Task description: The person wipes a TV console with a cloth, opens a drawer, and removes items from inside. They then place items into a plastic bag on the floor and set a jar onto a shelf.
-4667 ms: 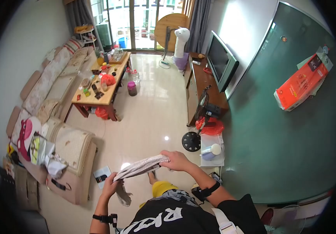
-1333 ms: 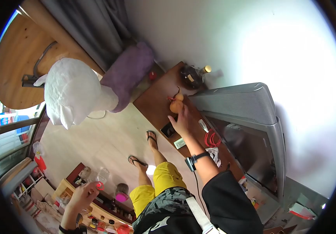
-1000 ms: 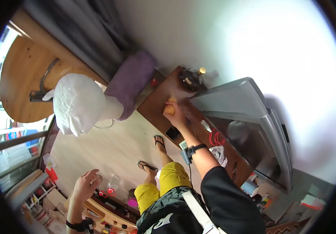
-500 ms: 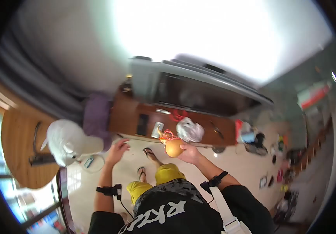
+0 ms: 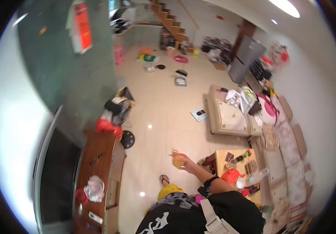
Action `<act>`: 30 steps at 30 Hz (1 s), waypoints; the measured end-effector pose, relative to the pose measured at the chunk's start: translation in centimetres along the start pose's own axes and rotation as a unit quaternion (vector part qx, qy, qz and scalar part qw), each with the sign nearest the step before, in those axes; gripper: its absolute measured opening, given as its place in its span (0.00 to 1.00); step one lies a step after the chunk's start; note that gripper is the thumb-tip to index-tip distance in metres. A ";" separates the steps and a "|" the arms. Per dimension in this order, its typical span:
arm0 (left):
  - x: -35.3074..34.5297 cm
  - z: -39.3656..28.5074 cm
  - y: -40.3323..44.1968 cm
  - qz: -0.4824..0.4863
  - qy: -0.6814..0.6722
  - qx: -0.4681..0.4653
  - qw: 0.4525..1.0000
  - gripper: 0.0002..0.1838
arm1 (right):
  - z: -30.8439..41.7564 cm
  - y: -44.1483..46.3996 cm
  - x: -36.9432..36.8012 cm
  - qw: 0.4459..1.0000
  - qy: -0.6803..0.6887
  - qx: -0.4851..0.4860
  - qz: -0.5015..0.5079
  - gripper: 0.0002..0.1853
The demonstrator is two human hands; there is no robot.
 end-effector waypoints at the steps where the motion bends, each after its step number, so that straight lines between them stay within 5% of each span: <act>1: 1.6 -5.0 2.5 -0.004 0.012 -0.023 1.000 0.23 | -0.3 0.1 4.8 0.999 0.015 0.001 -0.044 0.32; 4: 5.4 -20.0 8.4 -0.029 0.026 -0.083 0.996 0.22 | 1.0 0.2 16.2 0.981 0.076 -0.025 -0.177 0.33; 9: 6.7 -39.1 13.6 -0.041 0.047 -0.119 0.991 0.21 | 7.5 5.5 25.9 0.976 0.108 -0.016 -0.189 0.36; 16: 2.3 -47.6 18.4 0.028 0.161 -0.036 0.986 0.19 | 19.3 11.9 33.1 0.972 0.038 0.073 -0.222 0.41; 21: -0.1 -57.4 27.5 0.096 0.224 -0.011 0.970 0.18 | 13.3 15.9 42.7 0.948 0.079 0.047 -0.306 0.42; 23: -1.9 -67.7 32.4 0.252 0.149 -0.113 0.949 0.18 | 14.4 11.7 42.1 0.922 0.059 -0.045 -0.380 0.32; 24: -3.8 -73.7 34.2 0.228 0.287 -0.268 0.891 0.17 | 9.4 13.3 45.3 0.950 0.125 -0.001 -0.288 0.24; 25: -5.5 -80.2 36.0 0.135 0.465 -0.433 0.761 0.17 | 6.8 11.1 47.1 0.932 0.072 -0.070 -0.349 0.14; 26: -7.8 -90.1 34.1 0.018 0.565 -0.537 0.626 0.17 | 7.0 8.0 46.4 0.901 0.108 -0.122 -0.402 0.14; 27: -10.8 -94.0 44.9 0.017 0.600 -0.459 0.655 0.20 | 7.8 6.6 45.7 0.866 0.143 -0.171 -0.449 0.14; 28: -11.4 -102.1 42.4 -0.046 0.419 -0.367 0.829 0.20 | 8.4 6.5 45.6 0.851 0.154 -0.181 -0.468 0.15; 29: -14.1 -107.8 46.0 -0.083 0.431 -0.484 0.757 0.20 | 9.4 6.9 45.5 0.846 0.159 -0.179 -0.476 0.15; 30: -16.5 -113.5 47.0 -0.109 0.375 -0.499 0.774 0.20 | 10.4 7.7 45.6 0.841 0.165 -0.179 -0.483 0.15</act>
Point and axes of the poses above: each hand's wrist, its own y-axis towards the middle knuckle, its own x-axis out of the back of the hand, z = x × y, the point moved 6 cm from there along y, towards the middle knuckle, and after that the axes turned 10 degrees about -z, right-handed, at the moved point
